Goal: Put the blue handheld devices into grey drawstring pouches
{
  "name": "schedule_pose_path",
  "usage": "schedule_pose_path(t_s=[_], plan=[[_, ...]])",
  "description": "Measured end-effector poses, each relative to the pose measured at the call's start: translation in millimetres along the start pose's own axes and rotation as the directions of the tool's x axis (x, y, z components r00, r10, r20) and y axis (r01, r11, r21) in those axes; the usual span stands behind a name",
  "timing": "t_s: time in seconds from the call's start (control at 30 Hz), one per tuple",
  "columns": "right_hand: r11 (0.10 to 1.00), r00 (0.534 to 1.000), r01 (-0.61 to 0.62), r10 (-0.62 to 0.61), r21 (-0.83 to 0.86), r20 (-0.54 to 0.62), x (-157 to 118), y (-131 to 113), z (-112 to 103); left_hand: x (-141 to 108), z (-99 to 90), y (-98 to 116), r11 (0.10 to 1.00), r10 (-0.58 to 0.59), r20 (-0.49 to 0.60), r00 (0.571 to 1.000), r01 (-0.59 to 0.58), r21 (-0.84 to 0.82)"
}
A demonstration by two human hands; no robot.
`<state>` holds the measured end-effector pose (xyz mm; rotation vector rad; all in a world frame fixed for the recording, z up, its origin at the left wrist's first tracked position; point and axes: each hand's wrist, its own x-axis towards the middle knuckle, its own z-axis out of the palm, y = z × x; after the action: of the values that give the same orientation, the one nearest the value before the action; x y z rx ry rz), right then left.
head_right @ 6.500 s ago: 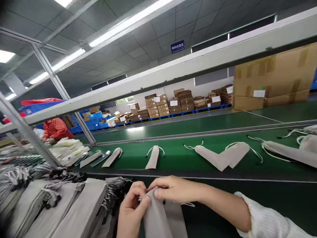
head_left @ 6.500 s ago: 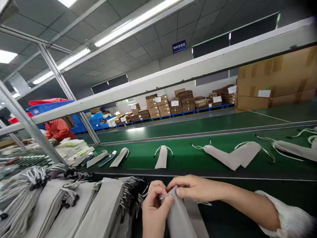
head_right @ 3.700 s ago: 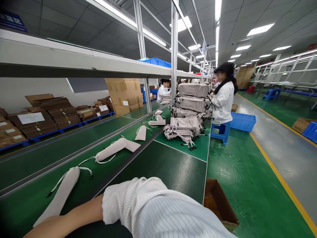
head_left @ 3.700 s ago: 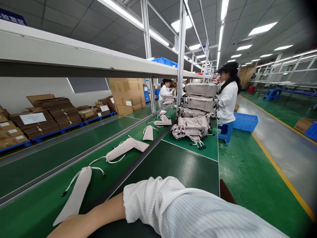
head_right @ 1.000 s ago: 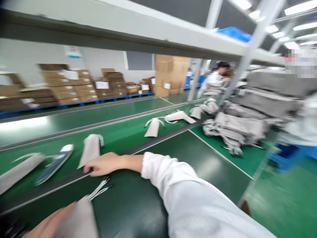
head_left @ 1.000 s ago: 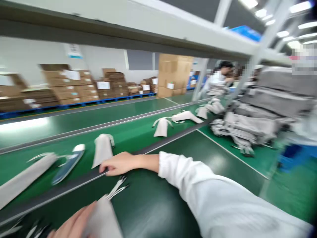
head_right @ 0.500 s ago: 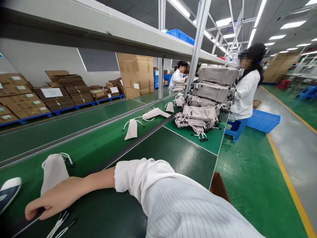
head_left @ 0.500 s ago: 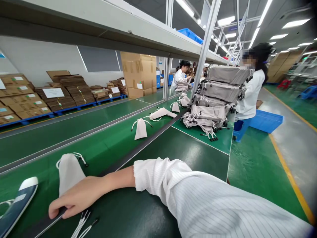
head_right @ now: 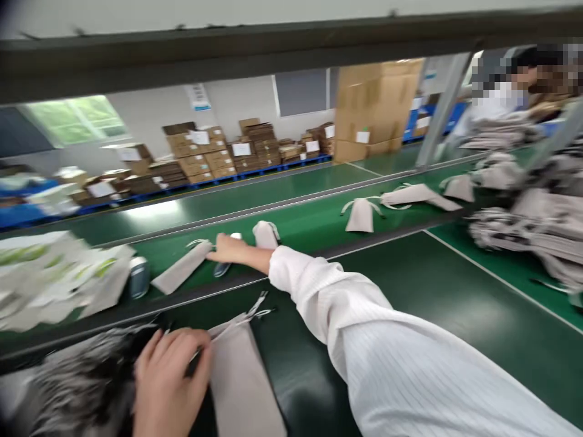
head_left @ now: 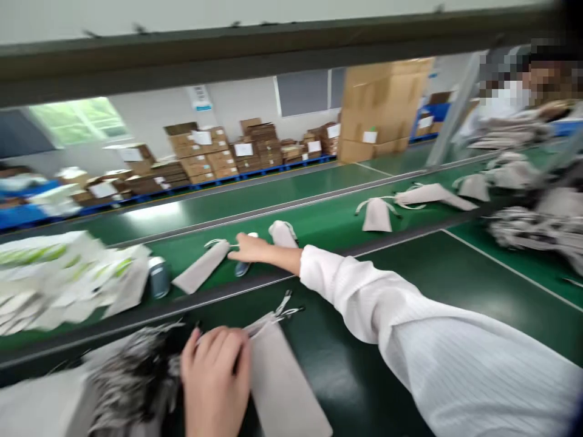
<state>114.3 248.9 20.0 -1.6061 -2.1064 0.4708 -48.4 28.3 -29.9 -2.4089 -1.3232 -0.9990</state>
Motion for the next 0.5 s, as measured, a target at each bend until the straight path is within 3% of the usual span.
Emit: schedule_pose_path(t_s=[0.13,0.23,0.37,0.5], plan=[[0.992,0.987,-0.125,0.124,-0.013,-0.099,41,-15,24,3,-5.2,10,0.997,-0.075,0.059,0.995,0.075,-0.003],[0.984,0.965,-0.175,0.168,-0.018,-0.200,51,-13,34,0,-6.0,9,0.987,-0.125,0.085,0.988,0.133,-0.092],[0.969,0.912,-0.248,0.233,-0.001,-0.336,42,17,29,-5,-6.8,7,0.944,-0.198,0.098,0.975,0.216,-0.250],[0.931,0.884,-0.356,0.362,0.076,-0.296,28,55,12,-5,-8.8,9,0.821,-0.264,0.149,0.953,0.304,-0.484]])
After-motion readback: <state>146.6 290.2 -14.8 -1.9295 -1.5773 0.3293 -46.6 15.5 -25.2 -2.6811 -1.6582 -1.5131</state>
